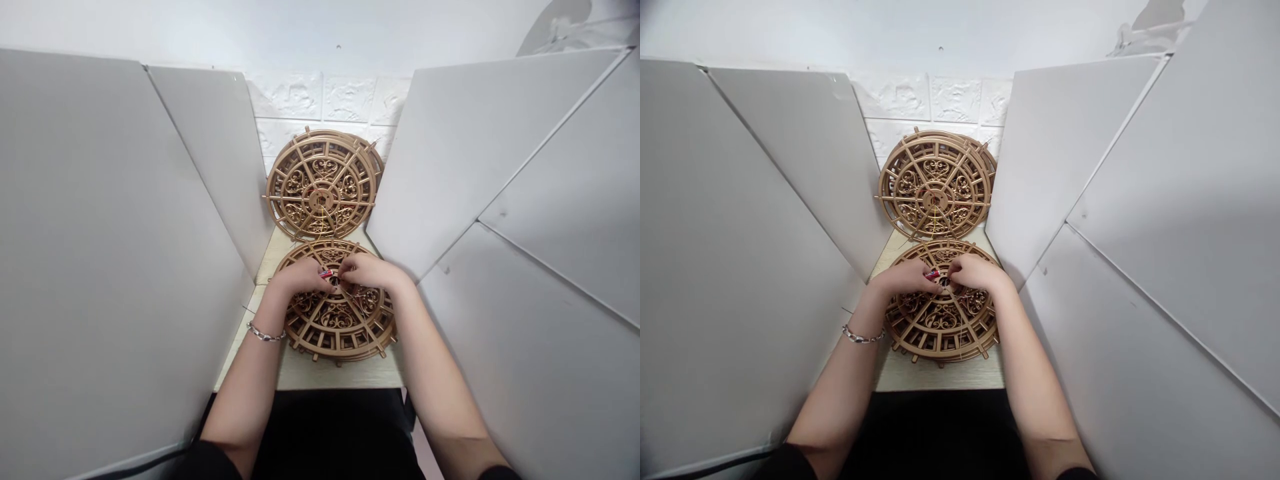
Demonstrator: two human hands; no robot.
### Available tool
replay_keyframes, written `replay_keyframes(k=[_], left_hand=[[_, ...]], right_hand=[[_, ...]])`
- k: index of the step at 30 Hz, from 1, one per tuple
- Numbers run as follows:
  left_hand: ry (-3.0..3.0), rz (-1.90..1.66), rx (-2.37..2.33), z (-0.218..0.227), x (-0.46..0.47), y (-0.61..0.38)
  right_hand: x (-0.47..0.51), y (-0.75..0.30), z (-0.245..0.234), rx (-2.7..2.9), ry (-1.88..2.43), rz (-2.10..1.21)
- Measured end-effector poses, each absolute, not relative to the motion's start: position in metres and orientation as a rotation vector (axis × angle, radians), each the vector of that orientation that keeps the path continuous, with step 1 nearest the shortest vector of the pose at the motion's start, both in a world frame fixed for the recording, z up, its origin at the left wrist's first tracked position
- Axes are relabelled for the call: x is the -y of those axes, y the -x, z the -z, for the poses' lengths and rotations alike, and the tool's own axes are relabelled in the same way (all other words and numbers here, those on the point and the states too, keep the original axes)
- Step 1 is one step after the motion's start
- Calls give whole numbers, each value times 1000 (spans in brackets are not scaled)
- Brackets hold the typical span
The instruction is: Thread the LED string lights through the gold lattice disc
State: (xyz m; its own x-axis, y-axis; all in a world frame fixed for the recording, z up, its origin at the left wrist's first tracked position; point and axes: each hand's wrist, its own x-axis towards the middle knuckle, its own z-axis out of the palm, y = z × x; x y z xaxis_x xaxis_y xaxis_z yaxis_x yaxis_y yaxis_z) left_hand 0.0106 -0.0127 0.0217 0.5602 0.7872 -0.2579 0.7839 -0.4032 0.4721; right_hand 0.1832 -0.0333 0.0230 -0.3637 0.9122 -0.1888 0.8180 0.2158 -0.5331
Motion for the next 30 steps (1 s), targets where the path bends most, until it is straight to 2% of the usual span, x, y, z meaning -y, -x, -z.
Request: replay_keyframes(k=[5,12,22,27,30], left_hand=[[-2212,19,-1220,-25,14,-7],[-2049,-245,-1291,-31,11,5],[-1520,-583,-871,-40,14,14],[-1195,-946,-675,-39,10,13],[-1092,-1031,-644,-36,4,11]], right_hand=[[31,-175,-22,2224,1555,-735],[31,-178,-15,2234,1649,-813],[28,-174,-15,2222,1445,-750],[29,-179,-22,1957,1358,-817],[32,-177,-28,1732,1311,-842]])
